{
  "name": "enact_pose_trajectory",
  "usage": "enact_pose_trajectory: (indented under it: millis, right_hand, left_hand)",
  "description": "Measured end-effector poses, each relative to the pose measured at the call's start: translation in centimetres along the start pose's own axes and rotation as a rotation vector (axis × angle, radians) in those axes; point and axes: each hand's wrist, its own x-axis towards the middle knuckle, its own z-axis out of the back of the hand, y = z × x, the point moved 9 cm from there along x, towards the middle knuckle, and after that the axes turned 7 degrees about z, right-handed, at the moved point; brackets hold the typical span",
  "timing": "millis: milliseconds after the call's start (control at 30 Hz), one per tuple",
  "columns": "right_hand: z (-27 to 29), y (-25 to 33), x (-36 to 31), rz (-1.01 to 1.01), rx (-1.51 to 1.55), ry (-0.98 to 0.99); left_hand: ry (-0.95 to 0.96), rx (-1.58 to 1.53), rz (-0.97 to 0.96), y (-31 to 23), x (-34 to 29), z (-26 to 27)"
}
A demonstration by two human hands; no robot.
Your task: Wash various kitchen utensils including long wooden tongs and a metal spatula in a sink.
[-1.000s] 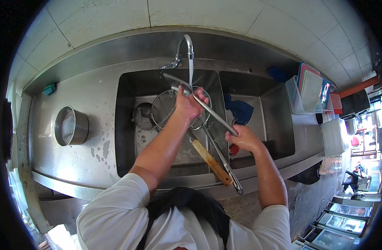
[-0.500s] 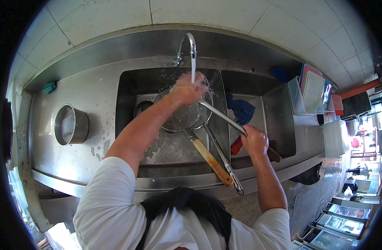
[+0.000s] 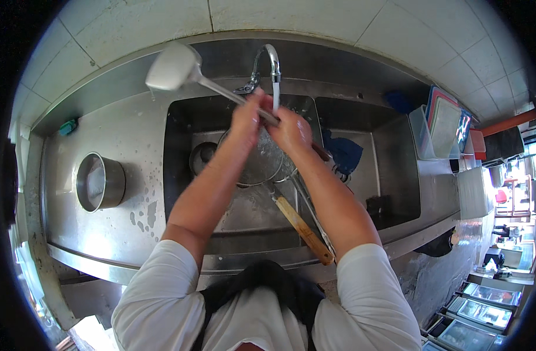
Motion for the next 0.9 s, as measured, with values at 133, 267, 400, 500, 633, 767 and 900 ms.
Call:
enact_pose_trajectory:
  millis: [133, 267, 400, 500, 633, 767, 900]
  right_hand:
    - [-2.0, 2.3, 4.8, -0.068, 0.158, 0.316]
    - [-3.2, -0.8, 5.1, -0.137, 0.145, 0.324]
    - [-3.4, 2.9, 5.2, -0.045, 0.259, 0.416]
    - [-1.3, -0.3, -0.6, -0.154, 0.144, 0.368]
    - [3.2, -6.4, -8.9, -0.252, 0.083, 0.362]
    - [10.1, -7.8, -15.0, -0.404, -0.092, 0.347]
    - [15.5, -10.1, -20.7, -0.466, -0.197, 0.235]
  left_hand:
    - [-0.100, -0.213, -0.183, -11.7, 0.7, 3.5]
    - [-0.091, -0.332, -0.268, -14.8, 0.0, 4.5]
    - [-0.248, 0.048, -0.275, -6.4, -1.9, 2.4]
    - [-0.102, 0.105, -0.191, -0.4, -3.8, -0.4]
    - [0.392, 0.383, -0.051, 9.7, -5.0, -1.6]
    - [0.071, 0.362, 0.283, 8.1, 2.0, 12.2]
    - [0.068, -0.502, 0.250, -1.3, 6.2, 7.8]
